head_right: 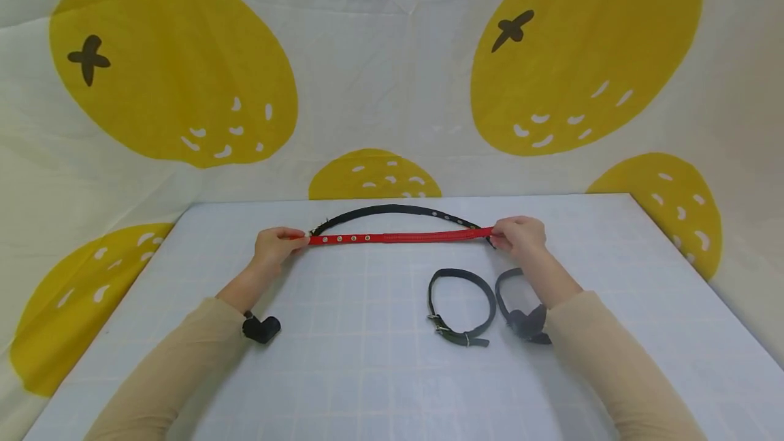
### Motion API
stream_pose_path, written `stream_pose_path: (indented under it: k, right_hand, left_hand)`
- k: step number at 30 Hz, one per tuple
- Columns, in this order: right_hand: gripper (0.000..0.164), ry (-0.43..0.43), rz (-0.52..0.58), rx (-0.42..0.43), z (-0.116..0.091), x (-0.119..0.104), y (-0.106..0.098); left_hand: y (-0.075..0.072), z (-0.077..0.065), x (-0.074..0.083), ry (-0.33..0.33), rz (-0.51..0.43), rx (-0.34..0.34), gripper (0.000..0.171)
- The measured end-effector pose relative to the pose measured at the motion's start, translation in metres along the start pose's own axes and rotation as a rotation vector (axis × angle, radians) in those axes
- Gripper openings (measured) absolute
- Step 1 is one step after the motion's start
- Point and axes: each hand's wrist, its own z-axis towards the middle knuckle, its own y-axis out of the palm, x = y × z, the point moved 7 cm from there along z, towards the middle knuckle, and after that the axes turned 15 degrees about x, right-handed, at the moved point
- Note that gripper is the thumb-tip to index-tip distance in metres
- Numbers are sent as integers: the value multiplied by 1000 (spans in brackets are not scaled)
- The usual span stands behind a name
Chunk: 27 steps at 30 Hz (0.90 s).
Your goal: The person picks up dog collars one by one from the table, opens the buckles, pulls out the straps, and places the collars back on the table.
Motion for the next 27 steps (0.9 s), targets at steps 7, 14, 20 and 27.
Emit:
stream_pose_path:
  k: [7,14,20,27]
  right_hand:
    - [46,10,-154,-31,18,5,1]
    - [47,-82,-237,-18,28,-5,4]
    - [45,-173,-262,-24,34,-13,8]
    - [38,-113,-366,8,47,-7,5]
  left_hand:
    - [0,6,2,-24,12,5,25]
    - [8,8,4,-28,-1,6,25]
    - [14,11,6,-2,5,19,23]
    - [13,12,5,12,-2,23,21]
